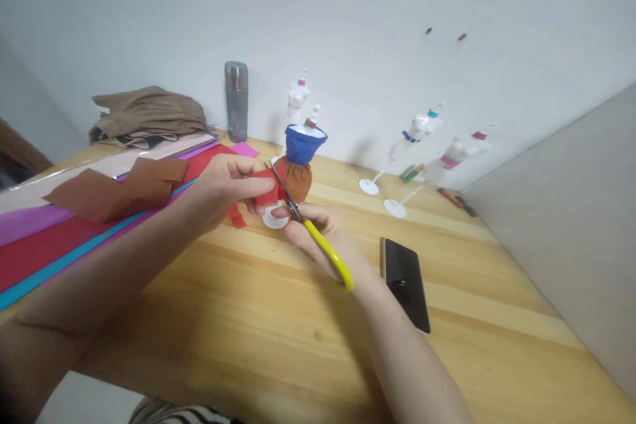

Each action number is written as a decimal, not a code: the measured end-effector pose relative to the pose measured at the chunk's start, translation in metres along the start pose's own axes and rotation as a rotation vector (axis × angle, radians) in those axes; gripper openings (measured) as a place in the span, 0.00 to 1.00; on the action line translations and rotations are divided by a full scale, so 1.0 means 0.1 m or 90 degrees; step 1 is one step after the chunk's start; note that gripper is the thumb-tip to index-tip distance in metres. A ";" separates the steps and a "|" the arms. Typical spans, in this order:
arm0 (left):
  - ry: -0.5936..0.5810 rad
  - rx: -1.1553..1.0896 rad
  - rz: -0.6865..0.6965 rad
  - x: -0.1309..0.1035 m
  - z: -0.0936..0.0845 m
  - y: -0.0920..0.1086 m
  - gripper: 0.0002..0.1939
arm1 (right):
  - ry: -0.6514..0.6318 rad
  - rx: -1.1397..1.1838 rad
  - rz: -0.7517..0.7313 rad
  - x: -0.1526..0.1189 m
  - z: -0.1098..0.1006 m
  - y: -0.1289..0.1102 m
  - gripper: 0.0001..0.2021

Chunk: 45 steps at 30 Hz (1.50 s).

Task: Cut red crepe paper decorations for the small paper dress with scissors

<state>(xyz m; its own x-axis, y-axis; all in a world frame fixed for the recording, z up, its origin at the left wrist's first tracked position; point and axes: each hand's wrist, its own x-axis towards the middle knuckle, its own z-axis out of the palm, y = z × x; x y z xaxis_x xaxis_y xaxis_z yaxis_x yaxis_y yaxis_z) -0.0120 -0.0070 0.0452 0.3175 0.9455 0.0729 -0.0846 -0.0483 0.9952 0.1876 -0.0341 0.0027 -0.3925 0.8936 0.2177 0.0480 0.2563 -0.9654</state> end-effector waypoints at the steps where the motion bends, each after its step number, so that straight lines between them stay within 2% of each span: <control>1: 0.000 -0.001 -0.001 0.00 0.00 0.00 0.13 | -0.001 0.000 0.001 0.00 0.00 0.00 0.24; 14: -0.009 -0.008 0.008 0.03 0.01 -0.09 0.11 | -0.010 0.025 0.023 -0.03 -0.04 0.09 0.28; 24: -0.001 0.013 -0.037 0.02 0.05 0.00 0.14 | -0.019 0.012 0.011 -0.03 -0.03 0.07 0.28; 45: -0.007 -0.025 -0.055 0.00 0.09 0.04 0.15 | -0.025 0.006 0.005 -0.02 -0.02 0.04 0.29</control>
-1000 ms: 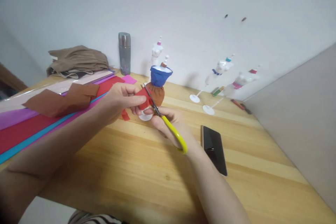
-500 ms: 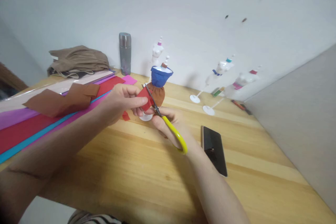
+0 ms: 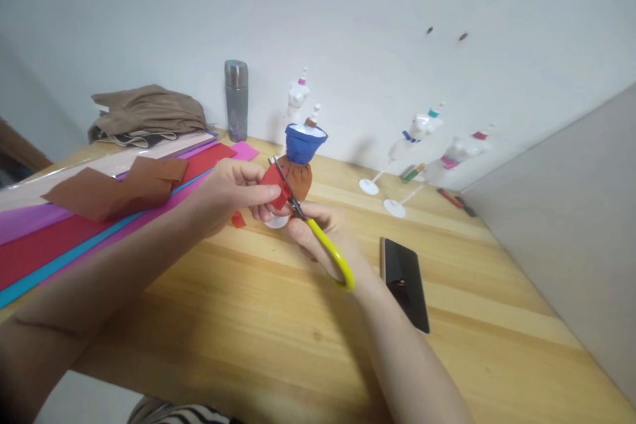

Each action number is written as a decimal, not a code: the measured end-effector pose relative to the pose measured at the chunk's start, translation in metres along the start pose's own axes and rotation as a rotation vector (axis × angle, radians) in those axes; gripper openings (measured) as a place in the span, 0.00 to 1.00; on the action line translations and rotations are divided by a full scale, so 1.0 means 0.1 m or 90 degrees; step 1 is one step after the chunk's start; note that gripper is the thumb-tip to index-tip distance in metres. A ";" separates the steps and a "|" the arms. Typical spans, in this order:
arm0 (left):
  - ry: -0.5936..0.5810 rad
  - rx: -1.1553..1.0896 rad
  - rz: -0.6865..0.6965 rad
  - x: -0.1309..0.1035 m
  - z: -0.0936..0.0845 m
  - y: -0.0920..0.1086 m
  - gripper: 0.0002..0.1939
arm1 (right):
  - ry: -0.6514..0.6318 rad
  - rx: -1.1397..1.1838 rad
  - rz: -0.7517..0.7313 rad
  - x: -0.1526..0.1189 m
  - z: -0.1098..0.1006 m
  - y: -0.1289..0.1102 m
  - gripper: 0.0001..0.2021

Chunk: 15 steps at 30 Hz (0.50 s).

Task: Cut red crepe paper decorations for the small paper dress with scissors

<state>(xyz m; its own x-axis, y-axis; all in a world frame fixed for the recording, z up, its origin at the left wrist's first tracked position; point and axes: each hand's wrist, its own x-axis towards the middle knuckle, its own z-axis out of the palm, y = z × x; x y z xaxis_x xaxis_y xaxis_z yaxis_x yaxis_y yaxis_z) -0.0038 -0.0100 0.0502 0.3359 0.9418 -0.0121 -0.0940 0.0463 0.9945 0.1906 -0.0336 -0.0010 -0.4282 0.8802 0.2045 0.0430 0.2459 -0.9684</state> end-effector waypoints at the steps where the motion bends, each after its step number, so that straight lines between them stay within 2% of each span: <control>1: -0.001 0.002 -0.002 0.00 0.00 0.01 0.15 | 0.000 0.000 -0.001 0.00 0.00 0.00 0.29; 15: -0.029 0.005 0.035 0.04 -0.06 -0.09 0.11 | 0.015 0.019 -0.006 0.00 0.02 0.01 0.29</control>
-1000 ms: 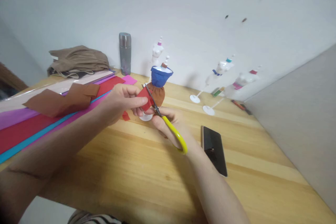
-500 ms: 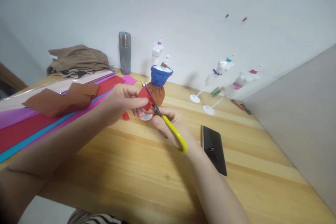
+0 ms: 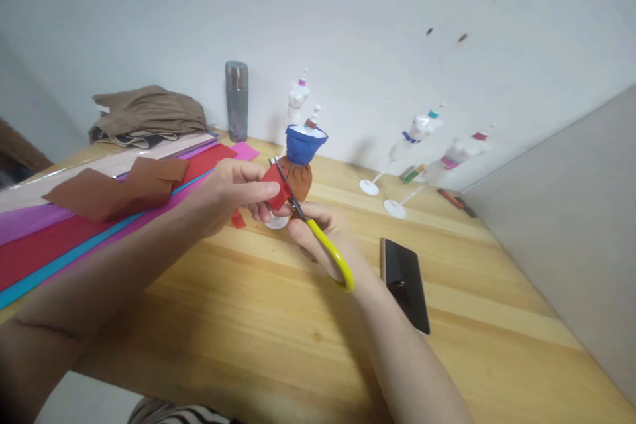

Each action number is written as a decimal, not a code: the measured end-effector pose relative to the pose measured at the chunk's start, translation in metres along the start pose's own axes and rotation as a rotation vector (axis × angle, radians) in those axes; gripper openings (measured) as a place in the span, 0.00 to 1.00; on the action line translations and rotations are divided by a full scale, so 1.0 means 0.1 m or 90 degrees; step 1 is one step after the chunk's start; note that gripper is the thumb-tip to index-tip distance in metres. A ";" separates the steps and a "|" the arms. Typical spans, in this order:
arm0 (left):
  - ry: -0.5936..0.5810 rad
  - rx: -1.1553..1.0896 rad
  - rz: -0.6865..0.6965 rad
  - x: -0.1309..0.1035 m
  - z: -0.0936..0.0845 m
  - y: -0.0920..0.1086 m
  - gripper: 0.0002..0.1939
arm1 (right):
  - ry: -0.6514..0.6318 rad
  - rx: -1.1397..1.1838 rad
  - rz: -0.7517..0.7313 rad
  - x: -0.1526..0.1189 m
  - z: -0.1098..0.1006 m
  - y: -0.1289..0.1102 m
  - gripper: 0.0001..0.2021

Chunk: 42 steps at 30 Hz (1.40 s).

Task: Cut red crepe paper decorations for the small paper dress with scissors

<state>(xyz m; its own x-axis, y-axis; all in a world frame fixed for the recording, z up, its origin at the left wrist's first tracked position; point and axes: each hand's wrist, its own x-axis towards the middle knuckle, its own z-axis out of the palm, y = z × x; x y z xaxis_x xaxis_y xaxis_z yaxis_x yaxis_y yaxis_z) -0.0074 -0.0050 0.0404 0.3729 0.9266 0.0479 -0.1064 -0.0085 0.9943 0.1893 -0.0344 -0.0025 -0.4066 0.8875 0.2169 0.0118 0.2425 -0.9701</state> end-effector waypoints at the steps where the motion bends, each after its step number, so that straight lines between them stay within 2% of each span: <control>1: -0.001 -0.005 0.005 0.01 -0.01 -0.02 0.12 | 0.001 0.000 -0.001 0.00 0.00 0.00 0.29; 8: 0.048 0.026 0.037 0.03 0.01 -0.07 0.16 | 0.000 -0.005 -0.009 0.01 0.01 -0.01 0.27; 18: 0.022 -0.004 0.052 0.01 0.00 -0.04 0.16 | -0.004 -0.017 0.000 0.01 0.01 -0.01 0.28; 28: 0.032 0.015 0.039 0.01 0.01 -0.03 0.16 | -0.019 -0.018 -0.003 0.01 0.00 -0.02 0.25; 42: 0.030 0.002 0.041 0.00 0.00 -0.04 0.14 | -0.007 -0.015 -0.007 0.00 0.00 0.01 0.26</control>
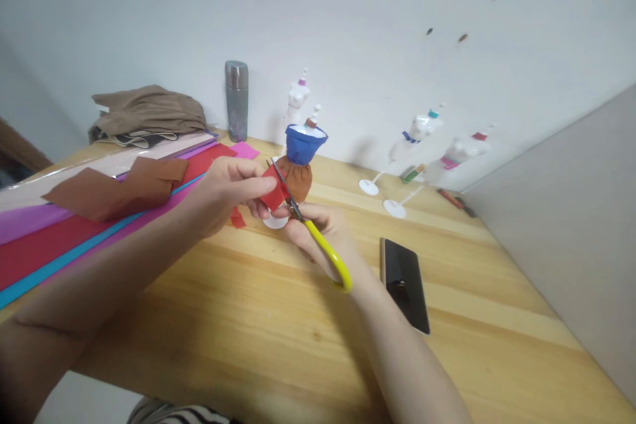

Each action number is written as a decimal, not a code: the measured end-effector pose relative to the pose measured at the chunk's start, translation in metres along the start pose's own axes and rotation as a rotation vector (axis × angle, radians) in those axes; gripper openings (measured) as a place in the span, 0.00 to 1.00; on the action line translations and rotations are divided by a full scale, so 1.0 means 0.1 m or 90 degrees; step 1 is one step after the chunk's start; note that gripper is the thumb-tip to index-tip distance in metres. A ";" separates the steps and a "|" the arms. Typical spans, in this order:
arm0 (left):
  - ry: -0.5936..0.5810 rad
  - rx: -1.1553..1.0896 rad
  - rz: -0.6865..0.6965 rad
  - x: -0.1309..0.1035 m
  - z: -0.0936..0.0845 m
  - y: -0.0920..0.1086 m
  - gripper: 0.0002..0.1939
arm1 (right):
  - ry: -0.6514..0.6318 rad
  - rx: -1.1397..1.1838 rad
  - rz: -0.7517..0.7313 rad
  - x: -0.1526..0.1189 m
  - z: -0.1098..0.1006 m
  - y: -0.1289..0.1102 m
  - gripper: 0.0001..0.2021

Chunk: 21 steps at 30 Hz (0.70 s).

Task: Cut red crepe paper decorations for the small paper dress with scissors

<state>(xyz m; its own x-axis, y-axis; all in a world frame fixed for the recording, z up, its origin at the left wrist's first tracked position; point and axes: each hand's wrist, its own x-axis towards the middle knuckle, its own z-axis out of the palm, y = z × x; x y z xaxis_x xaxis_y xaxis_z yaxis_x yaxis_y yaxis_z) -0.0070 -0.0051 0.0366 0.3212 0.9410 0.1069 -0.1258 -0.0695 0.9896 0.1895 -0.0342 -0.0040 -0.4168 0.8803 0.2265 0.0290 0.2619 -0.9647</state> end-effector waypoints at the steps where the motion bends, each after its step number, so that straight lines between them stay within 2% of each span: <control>1: 0.001 0.001 0.001 0.00 0.00 0.00 0.15 | -0.001 0.000 0.000 0.00 0.00 0.01 0.26; 21: 0.024 0.051 0.023 0.00 0.02 -0.01 0.14 | -0.013 0.002 0.030 -0.03 0.00 0.01 0.27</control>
<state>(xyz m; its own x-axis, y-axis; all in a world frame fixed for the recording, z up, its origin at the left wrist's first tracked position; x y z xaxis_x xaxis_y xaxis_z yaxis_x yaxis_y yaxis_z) -0.0050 -0.0058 0.0360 0.2819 0.9491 0.1408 -0.0615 -0.1286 0.9898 0.1908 -0.0365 -0.0060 -0.4331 0.8837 0.1775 0.0471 0.2188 -0.9746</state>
